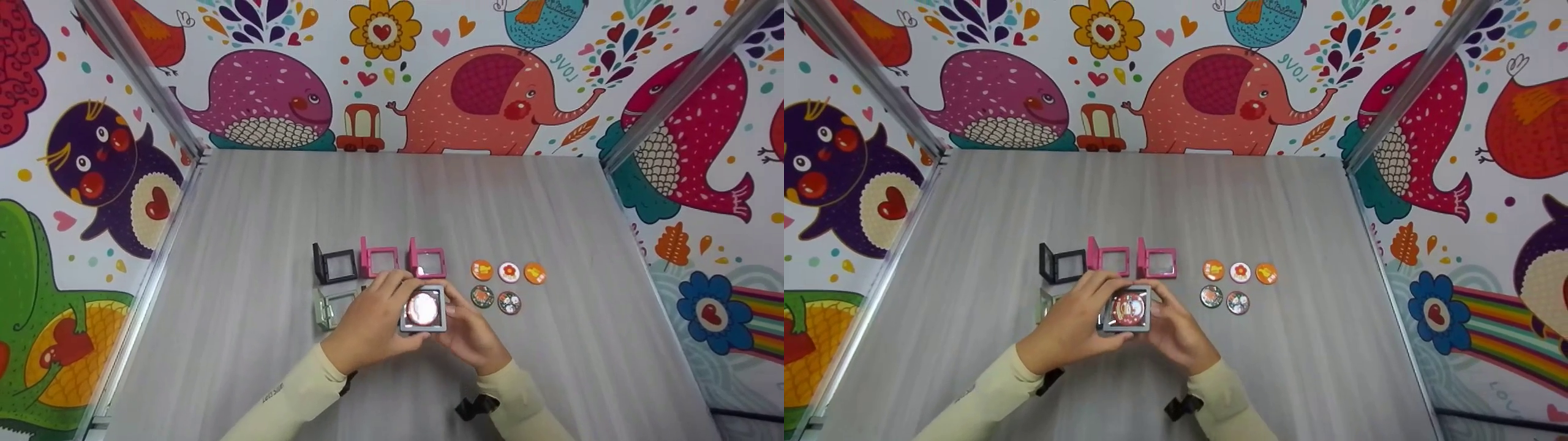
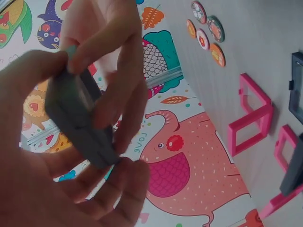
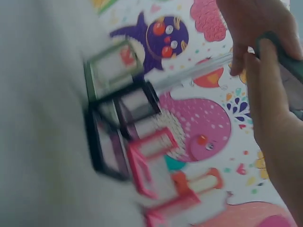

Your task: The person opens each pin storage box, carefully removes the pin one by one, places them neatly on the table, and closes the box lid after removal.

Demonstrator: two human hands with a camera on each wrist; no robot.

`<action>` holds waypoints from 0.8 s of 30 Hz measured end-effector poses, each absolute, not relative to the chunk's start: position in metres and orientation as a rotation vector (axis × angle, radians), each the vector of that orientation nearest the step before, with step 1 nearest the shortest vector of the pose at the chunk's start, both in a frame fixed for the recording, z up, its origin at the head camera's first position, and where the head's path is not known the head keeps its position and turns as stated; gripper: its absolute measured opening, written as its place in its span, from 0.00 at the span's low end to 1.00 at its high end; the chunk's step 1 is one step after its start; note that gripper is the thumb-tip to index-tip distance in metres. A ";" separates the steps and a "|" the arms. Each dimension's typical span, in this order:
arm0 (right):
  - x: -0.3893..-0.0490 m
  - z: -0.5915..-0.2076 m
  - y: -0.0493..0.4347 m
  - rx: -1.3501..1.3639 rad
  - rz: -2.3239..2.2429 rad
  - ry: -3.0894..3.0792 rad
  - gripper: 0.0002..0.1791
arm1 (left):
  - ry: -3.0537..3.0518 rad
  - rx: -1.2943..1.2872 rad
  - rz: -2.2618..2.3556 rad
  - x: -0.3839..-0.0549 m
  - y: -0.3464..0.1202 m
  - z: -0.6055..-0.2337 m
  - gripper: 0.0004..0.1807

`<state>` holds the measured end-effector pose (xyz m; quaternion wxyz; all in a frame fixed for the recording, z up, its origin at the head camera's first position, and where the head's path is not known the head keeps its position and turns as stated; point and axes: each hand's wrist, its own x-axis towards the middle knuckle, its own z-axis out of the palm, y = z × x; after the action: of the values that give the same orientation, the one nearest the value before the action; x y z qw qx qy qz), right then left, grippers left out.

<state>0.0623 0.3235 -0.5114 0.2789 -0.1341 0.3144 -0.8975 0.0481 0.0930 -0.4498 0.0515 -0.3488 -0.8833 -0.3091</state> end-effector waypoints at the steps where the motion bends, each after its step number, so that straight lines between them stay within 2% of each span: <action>1: 0.063 -0.513 0.323 -0.378 -2.430 0.749 0.27 | -2.680 -1.070 -0.954 0.047 0.094 -0.450 0.43; 8: 0.070 -0.527 0.323 -0.376 -2.499 0.358 0.27 | -2.645 -1.131 -0.996 0.044 0.105 -0.451 0.43; 12: 0.074 -0.530 0.323 -0.355 -2.494 0.453 0.27 | -2.650 -1.141 -0.922 0.047 0.114 -0.452 0.44; 24: 0.079 -0.527 0.323 -0.517 -2.514 0.506 0.23 | -2.569 -1.177 -0.880 0.043 0.131 -0.457 0.45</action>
<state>0.0787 0.3227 -0.5271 0.2600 -0.1909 0.1867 -0.9279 0.0427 0.1315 -0.4566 0.0908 -0.3962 -0.8643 -0.2961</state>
